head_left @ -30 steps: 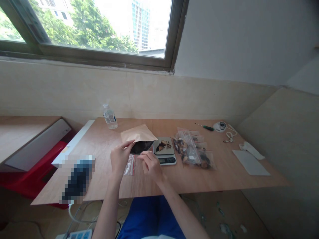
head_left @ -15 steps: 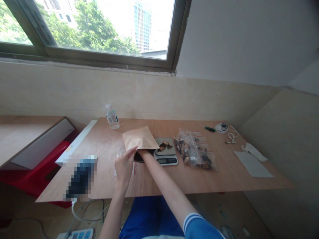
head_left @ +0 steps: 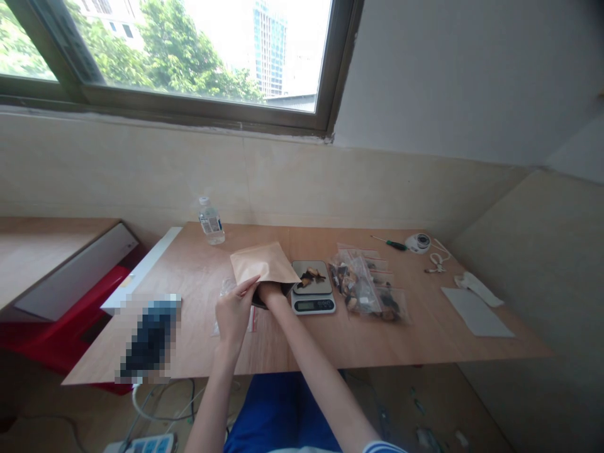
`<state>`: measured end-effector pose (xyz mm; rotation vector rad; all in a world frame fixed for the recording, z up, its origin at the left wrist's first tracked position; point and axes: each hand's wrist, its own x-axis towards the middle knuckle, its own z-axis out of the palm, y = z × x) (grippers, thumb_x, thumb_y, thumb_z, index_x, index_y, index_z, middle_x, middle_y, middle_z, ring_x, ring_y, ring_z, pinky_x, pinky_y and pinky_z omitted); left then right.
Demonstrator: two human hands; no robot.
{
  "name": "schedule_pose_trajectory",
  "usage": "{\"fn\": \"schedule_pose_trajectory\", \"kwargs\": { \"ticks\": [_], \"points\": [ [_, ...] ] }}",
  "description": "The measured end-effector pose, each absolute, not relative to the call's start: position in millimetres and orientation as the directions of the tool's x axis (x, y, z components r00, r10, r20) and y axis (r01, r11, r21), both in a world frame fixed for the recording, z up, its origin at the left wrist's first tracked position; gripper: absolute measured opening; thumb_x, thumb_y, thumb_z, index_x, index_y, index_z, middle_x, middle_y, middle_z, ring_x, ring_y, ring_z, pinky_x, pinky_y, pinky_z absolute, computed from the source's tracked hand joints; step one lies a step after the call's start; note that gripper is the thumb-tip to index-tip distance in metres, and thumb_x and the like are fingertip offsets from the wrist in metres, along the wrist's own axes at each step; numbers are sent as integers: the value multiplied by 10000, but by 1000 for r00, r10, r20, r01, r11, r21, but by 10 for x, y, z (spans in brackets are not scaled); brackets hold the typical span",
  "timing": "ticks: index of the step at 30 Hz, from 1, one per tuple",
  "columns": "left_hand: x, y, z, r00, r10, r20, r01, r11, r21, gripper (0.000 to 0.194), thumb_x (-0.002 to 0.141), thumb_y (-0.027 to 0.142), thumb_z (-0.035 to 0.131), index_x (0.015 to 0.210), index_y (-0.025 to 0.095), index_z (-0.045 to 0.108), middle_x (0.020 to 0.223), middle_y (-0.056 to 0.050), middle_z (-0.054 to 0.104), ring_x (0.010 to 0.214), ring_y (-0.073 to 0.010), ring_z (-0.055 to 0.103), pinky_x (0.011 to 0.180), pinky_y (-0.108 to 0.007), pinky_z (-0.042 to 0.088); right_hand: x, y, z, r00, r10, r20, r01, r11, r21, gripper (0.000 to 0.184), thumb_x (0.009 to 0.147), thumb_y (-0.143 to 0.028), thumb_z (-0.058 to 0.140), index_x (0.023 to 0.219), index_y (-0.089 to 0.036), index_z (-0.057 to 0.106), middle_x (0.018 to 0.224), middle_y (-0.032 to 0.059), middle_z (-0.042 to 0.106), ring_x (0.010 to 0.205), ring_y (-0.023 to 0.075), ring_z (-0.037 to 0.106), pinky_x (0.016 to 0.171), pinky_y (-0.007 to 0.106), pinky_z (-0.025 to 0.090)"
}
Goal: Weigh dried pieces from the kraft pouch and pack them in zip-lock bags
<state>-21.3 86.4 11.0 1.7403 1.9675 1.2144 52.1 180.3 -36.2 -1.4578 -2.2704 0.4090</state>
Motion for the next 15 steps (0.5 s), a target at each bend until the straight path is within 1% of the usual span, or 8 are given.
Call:
{"fn": "schedule_pose_trajectory", "kwargs": {
  "ticks": [2,4,6,8,10,13,15],
  "points": [
    [-220,867,123,-248,912,328,708,-60,703,199,827,299,570,959,291,719,838,5,738,707,-175,675,562,-222,435,554,1716,-344,-341,926,161,803,376,-462,421,890,-111,382,1308,-133,426,1334,119,506,1298,248,369,1109,431,231],
    [-222,868,133,-243,915,323,712,-58,700,191,823,284,578,948,287,722,832,2,738,702,-173,675,558,-219,432,632,1584,-308,-344,925,162,798,378,-469,430,890,-121,386,1317,-150,424,1355,115,483,1299,241,371,1110,395,241],
    [-221,869,139,-239,916,321,719,-55,693,186,819,274,585,941,280,725,815,-3,739,690,-172,674,551,-217,427,743,1432,-257,-383,904,191,769,427,-476,442,884,-110,390,1324,-153,421,1364,118,472,1276,232,405,1089,370,287],
    [-219,878,141,-239,918,318,727,-48,684,191,818,280,586,950,275,724,794,-12,739,682,-176,674,547,-219,424,862,1295,-204,-424,878,221,744,477,-468,447,878,-74,375,1313,-154,434,1329,127,504,1229,233,459,1052,388,334],
    [-216,895,143,-240,919,313,733,-40,679,200,818,294,585,964,273,721,788,-22,738,693,-182,676,554,-223,425,959,1201,-159,-447,860,246,741,510,-438,441,872,-42,367,1283,-164,469,1278,129,545,1198,238,484,1029,419,349],
    [-210,934,141,-246,920,304,726,-33,687,205,814,301,589,968,269,720,806,-34,739,736,-188,682,585,-224,436,1051,1135,-117,-458,837,300,755,544,-365,405,877,-47,390,1245,-170,505,1244,133,560,1187,245,479,1009,445,356],
    [-209,965,134,-255,920,296,714,-27,700,203,811,300,590,963,268,721,820,-36,739,755,-189,684,599,-223,442,1095,1096,-95,-462,822,333,762,560,-324,377,887,-68,399,1230,-171,518,1181,132,584,1129,246,506,954,442,402]
  ]
}}
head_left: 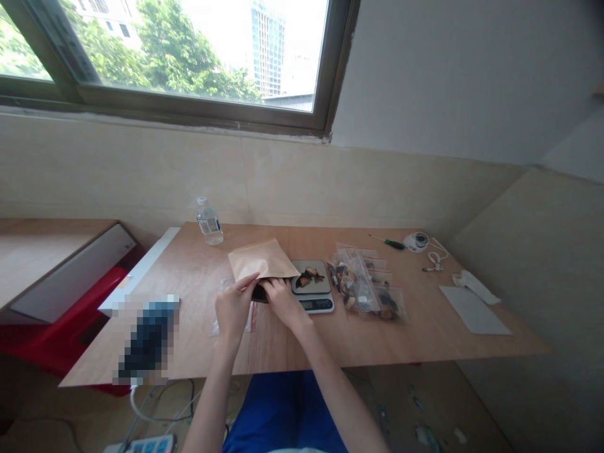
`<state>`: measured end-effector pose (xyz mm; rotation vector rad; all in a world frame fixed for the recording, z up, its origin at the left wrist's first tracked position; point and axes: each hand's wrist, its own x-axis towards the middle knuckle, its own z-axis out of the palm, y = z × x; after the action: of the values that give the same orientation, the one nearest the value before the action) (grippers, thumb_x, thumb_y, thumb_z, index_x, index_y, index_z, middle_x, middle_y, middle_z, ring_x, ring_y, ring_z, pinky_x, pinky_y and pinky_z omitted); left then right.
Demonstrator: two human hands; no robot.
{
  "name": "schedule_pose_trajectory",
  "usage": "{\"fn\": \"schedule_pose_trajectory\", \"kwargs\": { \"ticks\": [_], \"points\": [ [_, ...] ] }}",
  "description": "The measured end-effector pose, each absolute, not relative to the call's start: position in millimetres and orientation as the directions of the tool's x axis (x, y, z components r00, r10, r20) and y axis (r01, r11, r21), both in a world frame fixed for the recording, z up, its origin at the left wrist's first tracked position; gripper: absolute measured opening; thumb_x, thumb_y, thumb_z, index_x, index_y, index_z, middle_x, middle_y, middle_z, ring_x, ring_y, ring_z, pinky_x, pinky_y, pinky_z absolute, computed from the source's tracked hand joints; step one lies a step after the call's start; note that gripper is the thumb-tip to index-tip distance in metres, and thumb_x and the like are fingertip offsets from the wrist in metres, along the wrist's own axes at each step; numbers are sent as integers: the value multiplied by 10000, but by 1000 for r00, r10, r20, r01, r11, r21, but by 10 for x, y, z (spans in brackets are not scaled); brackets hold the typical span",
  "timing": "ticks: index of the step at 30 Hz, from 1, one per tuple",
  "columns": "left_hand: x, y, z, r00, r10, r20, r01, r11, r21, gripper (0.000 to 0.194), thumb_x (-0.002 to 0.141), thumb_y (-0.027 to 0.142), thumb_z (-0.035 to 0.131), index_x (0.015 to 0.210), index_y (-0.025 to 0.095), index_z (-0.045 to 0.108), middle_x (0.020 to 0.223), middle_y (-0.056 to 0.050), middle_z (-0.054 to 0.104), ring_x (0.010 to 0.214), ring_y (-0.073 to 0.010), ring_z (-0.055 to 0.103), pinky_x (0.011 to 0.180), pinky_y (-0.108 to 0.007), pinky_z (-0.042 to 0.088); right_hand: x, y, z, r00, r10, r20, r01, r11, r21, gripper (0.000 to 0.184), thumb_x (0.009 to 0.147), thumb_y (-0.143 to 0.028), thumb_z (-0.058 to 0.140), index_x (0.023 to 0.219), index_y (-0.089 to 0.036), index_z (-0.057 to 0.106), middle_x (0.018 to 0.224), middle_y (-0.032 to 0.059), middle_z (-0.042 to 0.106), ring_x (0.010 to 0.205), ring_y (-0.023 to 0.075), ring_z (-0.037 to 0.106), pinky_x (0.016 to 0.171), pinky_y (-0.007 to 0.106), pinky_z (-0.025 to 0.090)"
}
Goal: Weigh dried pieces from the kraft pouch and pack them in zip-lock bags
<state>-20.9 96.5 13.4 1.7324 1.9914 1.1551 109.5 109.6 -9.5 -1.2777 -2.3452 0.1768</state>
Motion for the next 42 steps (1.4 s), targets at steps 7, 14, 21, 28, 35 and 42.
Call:
{"fn": "schedule_pose_trajectory", "kwargs": {
  "ticks": [7,14,21,28,35,42],
  "points": [
    [-262,1069,140,-280,913,296,702,-15,712,215,814,329,572,960,276,720,833,-32,738,746,-196,688,591,-234,440,1403,842,-19,-334,761,557,559,635,-533,383,935,-123,339,1285,-210,468,1017,65,596,974,167,546,890,327,435],
    [-318,1102,170,-334,886,323,674,-16,739,246,800,379,579,978,275,714,839,-30,738,800,-212,687,619,-247,456,1743,1471,-265,29,818,574,488,489,-723,330,929,-210,337,1172,-196,560,926,71,615,893,162,577,844,302,455],
    [-362,1087,184,-333,883,331,670,-25,742,241,806,382,564,960,280,719,876,-27,735,816,-214,687,659,-259,478,1775,2036,-484,-115,919,377,607,365,-706,328,899,-225,377,1147,-168,583,1074,105,662,963,172,611,898,331,433],
    [-397,1093,182,-332,879,341,652,-48,757,240,795,380,577,967,284,716,877,-15,736,851,-214,682,700,-269,492,2046,1677,-485,-57,911,409,688,333,-645,376,940,-271,336,1275,-172,474,1122,105,653,1044,173,595,927,344,429],
    [-356,1108,208,-338,879,337,653,-39,756,241,791,381,585,963,277,719,842,-16,739,845,-216,683,663,-255,487,2204,1394,-589,-168,885,434,833,363,-417,413,921,-272,400,1320,-172,443,1333,121,505,1296,248,378,1062,502,274],
    [-275,1113,198,-315,895,317,690,-14,723,243,808,376,566,970,276,718,834,-30,739,809,-216,688,641,-255,472,1750,1123,-49,-142,775,616,616,556,-558,339,887,-131,321,1005,-190,633,938,77,651,957,185,585,858,338,466]
  ]
}}
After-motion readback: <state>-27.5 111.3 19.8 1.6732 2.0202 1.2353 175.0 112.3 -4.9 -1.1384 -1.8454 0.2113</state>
